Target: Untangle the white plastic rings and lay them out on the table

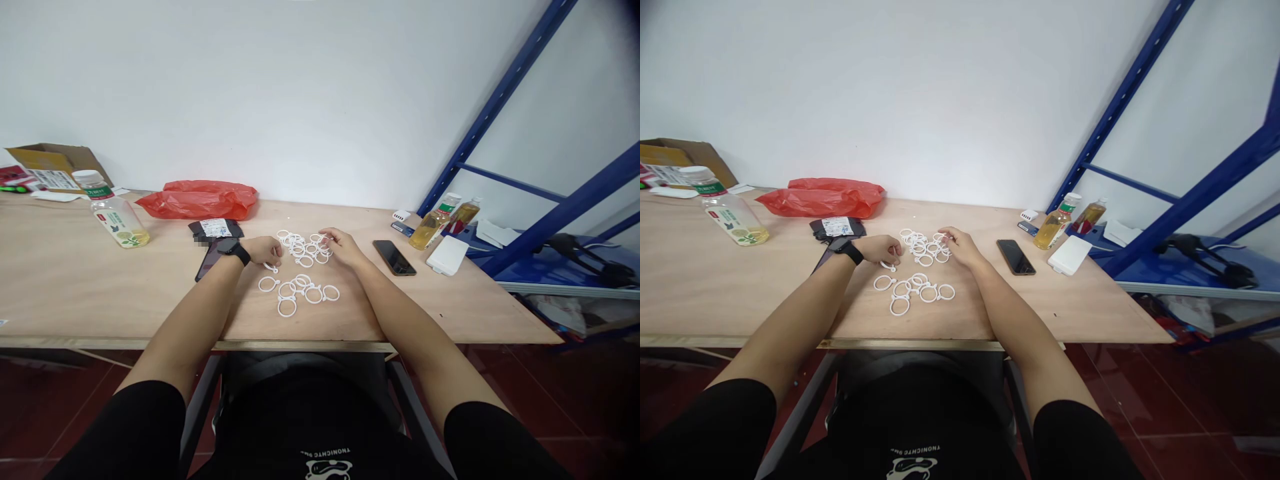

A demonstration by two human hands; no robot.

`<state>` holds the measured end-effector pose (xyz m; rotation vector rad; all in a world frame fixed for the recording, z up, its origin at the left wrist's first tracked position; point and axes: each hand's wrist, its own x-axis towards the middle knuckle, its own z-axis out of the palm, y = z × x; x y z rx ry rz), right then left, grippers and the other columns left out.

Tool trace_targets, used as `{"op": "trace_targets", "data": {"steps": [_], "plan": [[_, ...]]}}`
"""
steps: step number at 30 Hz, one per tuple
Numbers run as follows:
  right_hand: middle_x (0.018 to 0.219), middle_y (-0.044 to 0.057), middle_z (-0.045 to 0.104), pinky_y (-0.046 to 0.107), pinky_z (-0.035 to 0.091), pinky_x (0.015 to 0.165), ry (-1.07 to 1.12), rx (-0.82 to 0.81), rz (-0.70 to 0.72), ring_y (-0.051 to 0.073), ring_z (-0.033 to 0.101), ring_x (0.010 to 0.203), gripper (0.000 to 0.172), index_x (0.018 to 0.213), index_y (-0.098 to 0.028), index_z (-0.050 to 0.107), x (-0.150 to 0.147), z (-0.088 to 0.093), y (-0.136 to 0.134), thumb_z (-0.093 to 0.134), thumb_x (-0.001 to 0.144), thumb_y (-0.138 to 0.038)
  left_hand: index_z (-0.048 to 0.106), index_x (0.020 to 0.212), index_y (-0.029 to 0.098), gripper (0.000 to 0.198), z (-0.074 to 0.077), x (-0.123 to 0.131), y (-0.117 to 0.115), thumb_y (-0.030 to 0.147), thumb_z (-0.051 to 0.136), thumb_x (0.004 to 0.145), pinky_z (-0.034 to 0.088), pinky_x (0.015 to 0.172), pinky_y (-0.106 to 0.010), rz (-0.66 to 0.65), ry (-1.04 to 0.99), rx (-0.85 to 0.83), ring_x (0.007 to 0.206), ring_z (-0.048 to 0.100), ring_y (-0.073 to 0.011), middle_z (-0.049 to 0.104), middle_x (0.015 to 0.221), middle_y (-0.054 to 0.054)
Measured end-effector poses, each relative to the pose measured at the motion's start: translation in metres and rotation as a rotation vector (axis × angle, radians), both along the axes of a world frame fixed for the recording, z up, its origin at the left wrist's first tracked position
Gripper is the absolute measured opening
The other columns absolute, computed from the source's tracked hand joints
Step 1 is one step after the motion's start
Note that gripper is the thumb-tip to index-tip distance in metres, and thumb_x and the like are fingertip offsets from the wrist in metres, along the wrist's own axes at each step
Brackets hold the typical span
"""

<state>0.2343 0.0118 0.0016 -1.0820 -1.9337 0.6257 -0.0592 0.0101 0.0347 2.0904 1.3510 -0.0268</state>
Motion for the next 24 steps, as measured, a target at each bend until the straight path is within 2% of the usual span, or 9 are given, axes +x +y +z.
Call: {"op": "trace_targets", "data": {"steps": [2,4,7,11,14,17,20,24], "plan": [[0.095,0.005,0.07,0.029,0.048,0.076,0.008,-0.011,0.006,0.017,0.063,0.082,0.037,0.119,-0.02,0.064,0.0,0.0,0.0,0.053,0.084,-0.025,0.064,0.103,0.016,0.042,-0.001,0.002,0.001,0.037,0.069,0.068,0.045,0.052,-0.022,-0.01,-0.043,0.075,0.062,0.064,-0.0159,0.072,0.083,-0.006],[0.094,0.004,0.07,0.028,0.047,0.074,0.004,-0.009,0.009,0.016,0.063,0.08,0.038,0.12,-0.02,0.064,0.001,0.0,0.0,0.053,0.084,-0.026,0.066,0.101,0.015,0.038,-0.001,0.005,0.002,0.036,0.067,0.07,0.047,0.058,-0.022,-0.015,-0.092,0.221,0.066,0.064,-0.0152,0.072,0.086,-0.006],[0.089,0.003,0.068,0.027,0.046,0.072,-0.028,-0.007,-0.002,0.014,0.061,0.076,0.034,0.112,-0.018,0.067,0.001,-0.001,0.001,0.054,0.082,-0.025,0.069,0.098,0.015,0.032,-0.003,0.01,0.003,0.033,0.061,0.074,0.048,0.066,-0.022,-0.026,-0.164,0.383,0.073,0.064,-0.0146,0.072,0.094,-0.006],[0.08,0.0,0.064,0.024,0.045,0.065,-0.034,-0.078,-0.045,0.012,0.058,0.069,0.025,0.097,-0.017,0.069,0.002,-0.009,0.005,0.061,0.075,-0.024,0.072,0.088,0.016,0.026,-0.006,0.014,0.001,0.029,0.057,0.071,0.047,0.066,-0.022,-0.104,-0.142,0.319,0.071,0.063,-0.0145,0.073,0.082,-0.003],[0.075,-0.003,0.062,0.021,0.044,0.056,0.054,-0.191,-0.028,0.01,0.056,0.062,0.028,0.098,-0.017,0.066,0.002,-0.013,0.007,0.064,0.071,-0.024,0.073,0.083,0.017,0.025,-0.006,0.016,-0.001,0.028,0.055,0.069,0.045,0.063,-0.022,-0.118,-0.099,0.306,0.066,0.061,-0.0142,0.072,0.074,-0.001],[0.076,-0.002,0.063,0.021,0.046,0.055,0.172,-0.309,0.01,0.01,0.058,0.062,0.033,0.1,-0.017,0.064,0.002,-0.013,0.007,0.066,0.067,-0.019,0.073,0.085,0.017,0.027,-0.005,0.015,-0.003,0.03,0.056,0.068,0.046,0.066,-0.023,-0.128,-0.117,0.303,0.071,0.063,-0.0153,0.072,0.078,-0.002],[0.078,0.0,0.066,0.024,0.053,0.059,0.31,-0.405,0.03,0.011,0.062,0.064,0.036,0.099,-0.018,0.064,0.001,-0.009,0.006,0.07,0.065,-0.015,0.073,0.095,0.017,0.037,-0.006,0.011,-0.003,0.032,0.064,0.062,0.048,0.07,-0.022,-0.127,-0.138,0.268,0.079,0.064,-0.0167,0.073,0.09,-0.003],[0.069,-0.001,0.065,0.026,0.055,0.055,0.42,-0.442,0.04,0.011,0.061,0.055,0.037,0.102,-0.019,0.062,0.001,-0.004,0.004,0.075,0.067,-0.02,0.072,0.099,0.018,0.043,-0.008,0.006,0.0,0.033,0.068,0.059,0.049,0.074,-0.023,-0.125,-0.093,0.266,0.084,0.064,-0.0174,0.072,0.096,-0.003]]}}
